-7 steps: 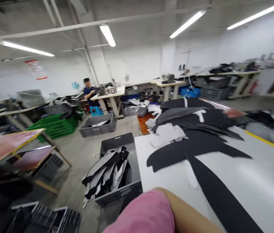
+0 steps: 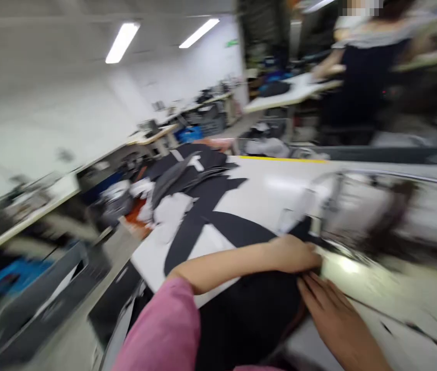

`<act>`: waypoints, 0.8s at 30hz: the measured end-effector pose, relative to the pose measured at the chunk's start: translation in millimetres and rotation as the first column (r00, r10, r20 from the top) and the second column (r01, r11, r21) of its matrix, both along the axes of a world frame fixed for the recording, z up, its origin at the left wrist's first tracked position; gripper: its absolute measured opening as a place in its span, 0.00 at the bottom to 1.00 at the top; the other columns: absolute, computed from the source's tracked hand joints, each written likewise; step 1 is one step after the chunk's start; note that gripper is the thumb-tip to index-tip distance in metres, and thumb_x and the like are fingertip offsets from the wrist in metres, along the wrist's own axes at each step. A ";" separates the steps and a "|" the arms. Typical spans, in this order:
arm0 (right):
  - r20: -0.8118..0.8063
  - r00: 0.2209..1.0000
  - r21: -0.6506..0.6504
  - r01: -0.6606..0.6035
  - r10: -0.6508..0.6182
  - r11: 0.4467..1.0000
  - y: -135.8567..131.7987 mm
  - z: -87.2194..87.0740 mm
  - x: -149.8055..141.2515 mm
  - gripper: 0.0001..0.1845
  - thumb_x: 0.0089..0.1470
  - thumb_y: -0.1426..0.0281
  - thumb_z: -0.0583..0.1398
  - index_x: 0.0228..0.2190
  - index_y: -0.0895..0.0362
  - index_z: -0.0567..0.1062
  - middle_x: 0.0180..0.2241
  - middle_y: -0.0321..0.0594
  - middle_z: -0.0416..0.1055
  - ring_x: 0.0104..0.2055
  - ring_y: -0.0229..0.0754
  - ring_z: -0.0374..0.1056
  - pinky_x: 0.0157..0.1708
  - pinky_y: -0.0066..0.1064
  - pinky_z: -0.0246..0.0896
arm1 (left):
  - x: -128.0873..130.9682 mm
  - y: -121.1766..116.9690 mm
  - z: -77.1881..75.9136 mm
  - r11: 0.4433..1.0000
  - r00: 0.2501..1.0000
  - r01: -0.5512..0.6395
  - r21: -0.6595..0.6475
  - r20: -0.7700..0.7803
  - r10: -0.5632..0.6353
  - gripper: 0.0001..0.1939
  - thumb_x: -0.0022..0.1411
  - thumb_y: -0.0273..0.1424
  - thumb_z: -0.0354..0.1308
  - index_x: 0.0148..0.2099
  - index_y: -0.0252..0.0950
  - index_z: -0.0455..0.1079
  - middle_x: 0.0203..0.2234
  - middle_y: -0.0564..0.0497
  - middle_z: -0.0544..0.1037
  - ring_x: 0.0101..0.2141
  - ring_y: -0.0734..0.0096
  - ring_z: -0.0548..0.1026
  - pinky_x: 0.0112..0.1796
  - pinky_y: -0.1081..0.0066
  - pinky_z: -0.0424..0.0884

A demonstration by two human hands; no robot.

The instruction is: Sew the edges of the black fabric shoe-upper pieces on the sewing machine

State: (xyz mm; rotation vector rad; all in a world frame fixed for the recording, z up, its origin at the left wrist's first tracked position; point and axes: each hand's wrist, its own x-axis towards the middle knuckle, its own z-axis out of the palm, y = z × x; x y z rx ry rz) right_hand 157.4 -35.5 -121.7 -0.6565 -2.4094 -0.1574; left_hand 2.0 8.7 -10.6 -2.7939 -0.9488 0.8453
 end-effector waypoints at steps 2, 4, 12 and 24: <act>0.112 0.992 -0.028 0.065 -0.062 0.997 -8.7 -2.2 3.5 0.19 0.54 0.82 0.49 0.43 0.61 0.74 0.44 0.47 0.71 0.50 0.47 0.65 0.54 0.41 0.59 | 0.0 9.8 -10.5 0.993 0.976 -0.116 0.038 0.192 0.107 0.18 0.66 0.26 0.39 0.52 0.33 0.65 0.40 0.41 0.73 0.34 0.69 0.75 0.28 0.75 0.70; 0.166 0.979 -0.065 0.132 -0.120 0.989 -7.0 -0.7 1.1 0.18 0.53 0.80 0.51 0.44 0.63 0.73 0.45 0.49 0.71 0.51 0.48 0.65 0.55 0.42 0.58 | -0.3 16.0 -16.2 0.989 0.960 -0.145 0.001 0.242 0.140 0.17 0.63 0.26 0.44 0.52 0.32 0.63 0.39 0.42 0.74 0.33 0.65 0.75 0.29 0.71 0.70; 0.208 0.973 -0.165 0.140 -0.104 0.976 -14.6 11.1 4.1 0.17 0.53 0.78 0.54 0.45 0.69 0.70 0.47 0.60 0.68 0.55 0.56 0.61 0.56 0.50 0.54 | 6.2 10.0 -10.6 0.967 0.959 -0.202 -0.156 0.166 0.227 0.25 0.58 0.26 0.47 0.58 0.31 0.57 0.35 0.43 0.76 0.33 0.59 0.76 0.29 0.66 0.70; 0.191 0.970 -0.116 0.177 -0.153 0.977 -4.7 15.7 10.2 0.16 0.54 0.79 0.54 0.45 0.67 0.70 0.47 0.57 0.68 0.54 0.53 0.62 0.56 0.44 0.56 | 16.3 18.4 -9.3 0.961 0.956 -0.237 -0.143 0.140 0.257 0.22 0.60 0.29 0.45 0.56 0.28 0.58 0.32 0.41 0.77 0.33 0.56 0.76 0.31 0.64 0.71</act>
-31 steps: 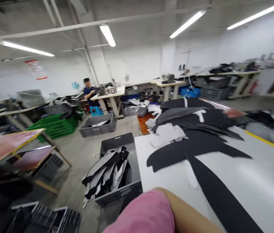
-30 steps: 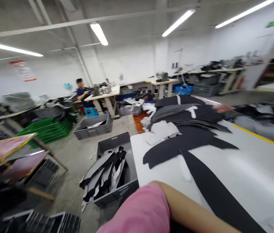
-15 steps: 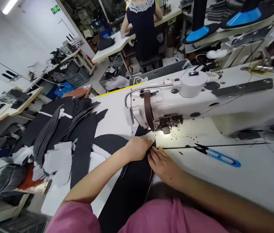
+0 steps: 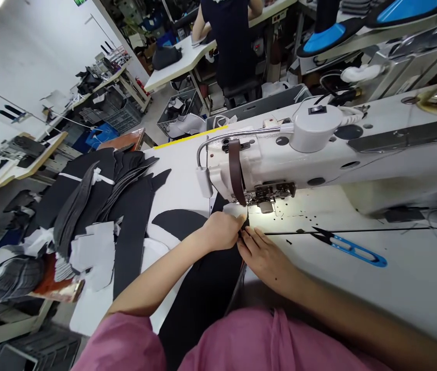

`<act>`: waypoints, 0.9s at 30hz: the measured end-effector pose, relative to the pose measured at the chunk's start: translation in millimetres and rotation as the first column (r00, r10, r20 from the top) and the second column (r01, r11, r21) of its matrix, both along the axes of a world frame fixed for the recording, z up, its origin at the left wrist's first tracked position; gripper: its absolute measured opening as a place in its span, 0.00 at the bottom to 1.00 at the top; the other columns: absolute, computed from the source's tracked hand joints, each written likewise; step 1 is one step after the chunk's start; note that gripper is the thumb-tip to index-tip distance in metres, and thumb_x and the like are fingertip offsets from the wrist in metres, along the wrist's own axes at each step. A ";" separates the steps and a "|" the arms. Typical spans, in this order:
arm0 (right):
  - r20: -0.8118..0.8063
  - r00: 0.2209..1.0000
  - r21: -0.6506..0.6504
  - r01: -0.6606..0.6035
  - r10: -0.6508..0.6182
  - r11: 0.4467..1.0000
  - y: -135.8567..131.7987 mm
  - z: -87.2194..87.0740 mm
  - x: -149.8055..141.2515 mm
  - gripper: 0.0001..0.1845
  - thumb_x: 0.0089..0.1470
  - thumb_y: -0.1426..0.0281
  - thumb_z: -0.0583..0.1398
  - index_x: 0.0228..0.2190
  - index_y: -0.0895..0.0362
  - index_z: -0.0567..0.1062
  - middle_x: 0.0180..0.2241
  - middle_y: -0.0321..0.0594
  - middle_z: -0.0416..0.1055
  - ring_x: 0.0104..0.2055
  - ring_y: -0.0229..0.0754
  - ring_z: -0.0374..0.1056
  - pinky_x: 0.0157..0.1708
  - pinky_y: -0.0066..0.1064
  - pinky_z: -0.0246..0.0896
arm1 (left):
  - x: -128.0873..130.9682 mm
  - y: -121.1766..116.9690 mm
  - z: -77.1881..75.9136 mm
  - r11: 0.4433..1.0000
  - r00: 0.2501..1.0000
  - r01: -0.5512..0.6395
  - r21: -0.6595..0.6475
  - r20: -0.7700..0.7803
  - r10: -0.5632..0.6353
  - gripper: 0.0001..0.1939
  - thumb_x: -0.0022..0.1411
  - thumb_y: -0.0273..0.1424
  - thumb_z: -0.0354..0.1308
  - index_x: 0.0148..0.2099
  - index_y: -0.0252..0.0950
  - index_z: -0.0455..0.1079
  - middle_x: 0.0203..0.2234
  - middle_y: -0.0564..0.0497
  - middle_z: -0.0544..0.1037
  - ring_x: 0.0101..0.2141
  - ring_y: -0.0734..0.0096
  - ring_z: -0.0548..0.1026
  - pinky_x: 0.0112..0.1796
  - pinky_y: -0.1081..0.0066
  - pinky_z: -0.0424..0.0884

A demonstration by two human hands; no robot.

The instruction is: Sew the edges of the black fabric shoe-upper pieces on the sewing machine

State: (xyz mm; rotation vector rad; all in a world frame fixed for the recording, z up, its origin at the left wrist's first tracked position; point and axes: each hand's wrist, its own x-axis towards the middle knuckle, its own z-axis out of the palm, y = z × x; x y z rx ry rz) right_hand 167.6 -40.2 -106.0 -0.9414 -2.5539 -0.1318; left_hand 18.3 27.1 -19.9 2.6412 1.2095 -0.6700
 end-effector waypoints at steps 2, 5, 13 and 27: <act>0.008 0.999 -0.002 -0.033 0.033 0.999 -1.0 5.0 0.5 0.12 0.53 0.79 0.55 0.40 0.65 0.72 0.45 0.55 0.70 0.53 0.52 0.64 0.56 0.45 0.55 | 2.1 0.4 -1.3 1.000 1.000 0.006 0.020 0.010 -0.006 0.21 0.60 0.28 0.45 0.55 0.26 0.60 0.29 0.41 0.76 0.32 0.55 0.76 0.29 0.64 0.70; 0.038 0.996 0.001 -0.075 0.075 0.997 1.1 9.5 -0.3 0.09 0.52 0.79 0.55 0.37 0.64 0.72 0.40 0.51 0.71 0.49 0.51 0.66 0.56 0.46 0.55 | 4.6 0.9 -4.7 0.999 0.999 0.008 0.035 0.032 -0.009 0.19 0.60 0.28 0.45 0.52 0.25 0.62 0.27 0.41 0.76 0.30 0.55 0.76 0.28 0.64 0.70; 0.090 0.991 0.022 -0.101 0.098 0.995 11.0 8.2 -4.1 0.06 0.51 0.79 0.56 0.31 0.61 0.72 0.35 0.48 0.71 0.44 0.51 0.68 0.48 0.43 0.61 | 9.6 4.7 -3.1 1.000 1.000 0.004 0.019 0.030 -0.004 0.16 0.62 0.28 0.43 0.47 0.25 0.65 0.28 0.39 0.75 0.30 0.54 0.76 0.28 0.64 0.70; 0.144 0.989 0.020 0.012 -0.014 1.000 5.0 2.1 -6.4 0.15 0.54 0.76 0.55 0.44 0.64 0.70 0.44 0.57 0.69 0.50 0.55 0.65 0.51 0.50 0.57 | 13.9 11.8 -4.0 0.999 0.999 0.022 0.026 0.035 -0.023 0.13 0.61 0.30 0.45 0.38 0.29 0.68 0.29 0.41 0.76 0.32 0.56 0.76 0.29 0.64 0.70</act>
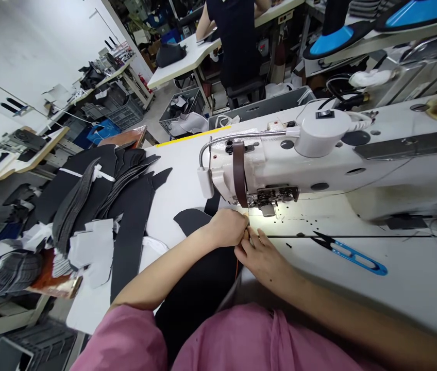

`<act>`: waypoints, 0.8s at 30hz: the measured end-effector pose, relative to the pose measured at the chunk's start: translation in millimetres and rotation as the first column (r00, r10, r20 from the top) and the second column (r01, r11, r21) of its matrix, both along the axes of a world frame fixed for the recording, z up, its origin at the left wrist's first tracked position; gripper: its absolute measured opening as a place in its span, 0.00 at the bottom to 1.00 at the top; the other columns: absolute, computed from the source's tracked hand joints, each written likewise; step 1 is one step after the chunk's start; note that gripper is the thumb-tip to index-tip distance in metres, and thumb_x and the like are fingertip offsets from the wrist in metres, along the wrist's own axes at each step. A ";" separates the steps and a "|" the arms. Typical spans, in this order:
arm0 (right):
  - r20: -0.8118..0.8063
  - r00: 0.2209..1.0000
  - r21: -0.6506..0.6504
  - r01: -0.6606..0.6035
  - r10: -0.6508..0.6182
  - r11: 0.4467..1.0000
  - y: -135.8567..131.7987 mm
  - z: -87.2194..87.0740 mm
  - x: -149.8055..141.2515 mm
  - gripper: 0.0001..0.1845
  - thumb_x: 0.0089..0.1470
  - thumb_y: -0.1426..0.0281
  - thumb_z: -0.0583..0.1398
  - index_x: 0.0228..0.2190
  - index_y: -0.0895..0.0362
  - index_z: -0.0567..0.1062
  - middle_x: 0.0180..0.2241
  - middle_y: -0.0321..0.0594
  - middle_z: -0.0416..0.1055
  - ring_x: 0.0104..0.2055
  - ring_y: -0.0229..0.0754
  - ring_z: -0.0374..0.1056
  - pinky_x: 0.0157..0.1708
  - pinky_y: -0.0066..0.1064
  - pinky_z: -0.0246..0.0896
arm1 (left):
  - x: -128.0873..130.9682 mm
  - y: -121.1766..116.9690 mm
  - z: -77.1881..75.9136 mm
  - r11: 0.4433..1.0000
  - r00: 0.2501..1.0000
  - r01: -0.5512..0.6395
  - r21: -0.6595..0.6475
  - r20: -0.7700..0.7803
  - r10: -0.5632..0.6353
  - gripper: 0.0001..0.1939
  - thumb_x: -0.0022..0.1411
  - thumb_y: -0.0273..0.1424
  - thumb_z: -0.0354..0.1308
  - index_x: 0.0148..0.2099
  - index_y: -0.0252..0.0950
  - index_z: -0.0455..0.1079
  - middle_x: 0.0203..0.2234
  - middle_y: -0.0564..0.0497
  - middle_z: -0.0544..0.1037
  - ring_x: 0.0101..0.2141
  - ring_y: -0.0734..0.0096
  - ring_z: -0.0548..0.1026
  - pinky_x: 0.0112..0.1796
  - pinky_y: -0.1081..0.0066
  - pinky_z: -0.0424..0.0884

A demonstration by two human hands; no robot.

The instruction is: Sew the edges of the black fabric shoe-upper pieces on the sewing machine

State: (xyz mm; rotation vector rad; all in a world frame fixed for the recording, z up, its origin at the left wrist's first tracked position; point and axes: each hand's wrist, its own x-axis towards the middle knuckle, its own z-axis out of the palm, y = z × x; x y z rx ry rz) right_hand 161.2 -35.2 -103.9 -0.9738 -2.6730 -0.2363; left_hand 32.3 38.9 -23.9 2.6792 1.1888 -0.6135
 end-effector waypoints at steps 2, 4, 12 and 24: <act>0.035 0.999 0.007 0.028 -0.028 1.000 -1.5 0.9 -2.2 0.14 0.53 0.76 0.55 0.43 0.66 0.71 0.43 0.60 0.69 0.49 0.55 0.65 0.52 0.52 0.55 | 1.1 -0.5 0.8 1.000 1.000 -0.005 -0.007 0.004 0.005 0.13 0.61 0.30 0.45 0.38 0.28 0.68 0.29 0.40 0.76 0.32 0.56 0.76 0.29 0.64 0.70; 0.052 0.998 0.031 0.023 -0.025 0.999 -2.7 1.9 -3.6 0.14 0.53 0.76 0.54 0.41 0.69 0.71 0.42 0.63 0.70 0.48 0.56 0.66 0.52 0.51 0.55 | 2.2 -1.9 0.8 1.000 1.000 -0.018 -0.006 0.001 0.018 0.13 0.62 0.29 0.44 0.39 0.28 0.68 0.29 0.40 0.76 0.32 0.55 0.76 0.29 0.63 0.70; 0.006 0.999 0.026 -0.041 0.041 0.999 -13.2 6.5 1.2 0.16 0.52 0.76 0.53 0.42 0.72 0.71 0.43 0.67 0.69 0.47 0.56 0.68 0.51 0.49 0.57 | 2.1 -7.9 1.3 0.999 0.999 -0.033 -0.023 -0.009 0.033 0.15 0.59 0.27 0.47 0.46 0.25 0.65 0.31 0.38 0.76 0.34 0.54 0.76 0.30 0.63 0.72; -0.075 0.994 0.121 0.086 -0.077 0.989 -1.1 -16.5 -7.7 0.16 0.49 0.79 0.52 0.38 0.71 0.74 0.40 0.64 0.72 0.44 0.53 0.70 0.50 0.44 0.61 | -5.9 -8.3 -4.3 0.997 0.995 -0.076 0.011 0.062 0.075 0.17 0.61 0.28 0.47 0.49 0.25 0.63 0.29 0.40 0.76 0.31 0.56 0.77 0.26 0.64 0.72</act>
